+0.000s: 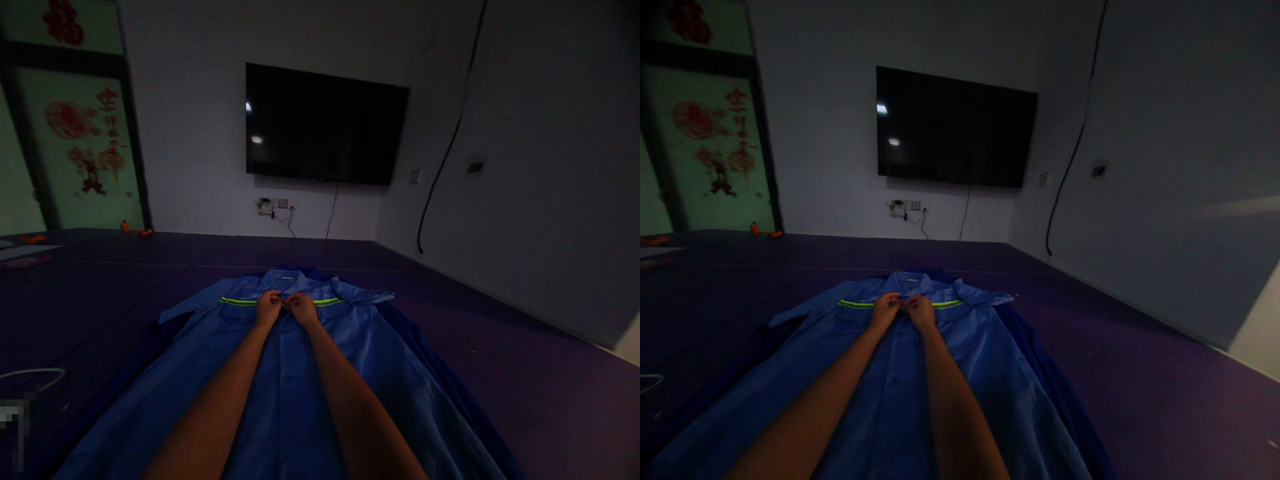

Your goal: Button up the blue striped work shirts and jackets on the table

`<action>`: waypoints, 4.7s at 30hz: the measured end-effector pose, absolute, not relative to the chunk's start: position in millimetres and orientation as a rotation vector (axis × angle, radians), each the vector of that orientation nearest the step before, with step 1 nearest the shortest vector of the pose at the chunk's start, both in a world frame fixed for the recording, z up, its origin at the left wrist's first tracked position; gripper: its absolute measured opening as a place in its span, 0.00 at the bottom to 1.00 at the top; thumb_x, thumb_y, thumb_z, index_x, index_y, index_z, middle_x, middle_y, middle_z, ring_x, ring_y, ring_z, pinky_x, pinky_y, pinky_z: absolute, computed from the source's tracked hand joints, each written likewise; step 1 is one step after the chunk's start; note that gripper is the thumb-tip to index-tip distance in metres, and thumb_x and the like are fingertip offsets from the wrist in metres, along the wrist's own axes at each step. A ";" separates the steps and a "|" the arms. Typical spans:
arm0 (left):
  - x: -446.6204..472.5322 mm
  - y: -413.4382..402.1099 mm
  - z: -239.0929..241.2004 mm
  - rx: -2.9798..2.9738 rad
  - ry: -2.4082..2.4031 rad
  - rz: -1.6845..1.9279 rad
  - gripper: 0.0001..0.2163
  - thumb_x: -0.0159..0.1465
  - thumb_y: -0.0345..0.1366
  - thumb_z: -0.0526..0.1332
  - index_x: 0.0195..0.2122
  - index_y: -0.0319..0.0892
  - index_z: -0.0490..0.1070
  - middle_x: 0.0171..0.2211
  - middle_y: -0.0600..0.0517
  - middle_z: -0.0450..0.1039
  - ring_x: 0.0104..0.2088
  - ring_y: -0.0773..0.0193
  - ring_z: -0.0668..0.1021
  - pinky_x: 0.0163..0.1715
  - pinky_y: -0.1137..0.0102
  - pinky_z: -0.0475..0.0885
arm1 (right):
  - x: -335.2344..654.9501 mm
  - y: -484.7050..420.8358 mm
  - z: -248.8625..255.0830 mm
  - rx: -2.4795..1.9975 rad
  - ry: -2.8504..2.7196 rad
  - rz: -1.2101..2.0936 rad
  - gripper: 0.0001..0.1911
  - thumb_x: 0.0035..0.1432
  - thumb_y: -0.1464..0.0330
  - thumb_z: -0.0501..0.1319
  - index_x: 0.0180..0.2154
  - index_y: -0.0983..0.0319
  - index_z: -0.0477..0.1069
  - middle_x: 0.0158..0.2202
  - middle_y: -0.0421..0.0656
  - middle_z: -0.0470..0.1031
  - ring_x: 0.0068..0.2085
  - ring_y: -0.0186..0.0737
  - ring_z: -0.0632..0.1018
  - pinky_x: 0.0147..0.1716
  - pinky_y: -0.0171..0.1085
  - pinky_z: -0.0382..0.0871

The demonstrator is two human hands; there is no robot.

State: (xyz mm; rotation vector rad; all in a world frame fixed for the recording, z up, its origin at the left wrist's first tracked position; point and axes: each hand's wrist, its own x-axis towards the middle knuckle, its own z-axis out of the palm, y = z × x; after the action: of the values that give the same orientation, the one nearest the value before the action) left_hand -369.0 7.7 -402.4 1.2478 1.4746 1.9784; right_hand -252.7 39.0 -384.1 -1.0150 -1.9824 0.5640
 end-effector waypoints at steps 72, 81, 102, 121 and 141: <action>-369.0 10.1 -403.5 1.267 1.578 1.889 0.13 0.49 0.25 0.58 0.35 0.38 0.73 0.18 0.56 0.69 0.20 0.70 0.71 0.24 0.76 0.65 | -253.6 33.1 -378.9 -1.120 -1.976 0.375 0.07 0.46 0.73 0.57 0.26 0.65 0.73 0.24 0.42 0.75 0.26 0.35 0.74 0.24 0.29 0.63; -368.9 10.8 -404.3 1.168 1.471 1.917 0.13 0.48 0.26 0.58 0.37 0.37 0.72 0.16 0.57 0.68 0.17 0.72 0.69 0.20 0.77 0.64 | -253.4 33.5 -378.3 -1.142 -1.985 0.357 0.07 0.46 0.73 0.57 0.26 0.65 0.74 0.24 0.44 0.76 0.26 0.36 0.75 0.25 0.29 0.64; -369.2 7.3 -403.4 1.076 1.396 1.924 0.14 0.48 0.27 0.59 0.37 0.36 0.72 0.16 0.56 0.69 0.16 0.72 0.70 0.18 0.78 0.64 | -251.6 35.6 -382.3 -1.142 -2.012 0.401 0.07 0.44 0.73 0.58 0.22 0.61 0.76 0.24 0.41 0.77 0.27 0.36 0.76 0.25 0.29 0.65; -369.4 14.4 -407.1 1.177 1.485 1.927 0.12 0.49 0.28 0.58 0.35 0.37 0.73 0.16 0.56 0.68 0.17 0.71 0.70 0.21 0.76 0.64 | -253.0 32.9 -378.2 -1.097 -1.987 0.381 0.08 0.47 0.72 0.58 0.31 0.63 0.74 0.24 0.41 0.75 0.26 0.34 0.74 0.25 0.29 0.64; -367.6 11.2 -404.8 1.306 1.525 1.908 0.17 0.45 0.21 0.56 0.36 0.38 0.72 0.20 0.57 0.69 0.23 0.70 0.72 0.26 0.77 0.67 | -253.4 30.0 -376.4 -1.152 -2.023 0.439 0.08 0.51 0.75 0.55 0.31 0.65 0.73 0.28 0.44 0.77 0.29 0.34 0.76 0.27 0.28 0.64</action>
State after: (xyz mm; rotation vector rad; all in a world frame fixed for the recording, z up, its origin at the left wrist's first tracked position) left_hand -367.6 11.2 -404.8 1.3062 1.5255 1.9080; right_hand -253.4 30.0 -376.4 -1.1520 -2.0228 0.4388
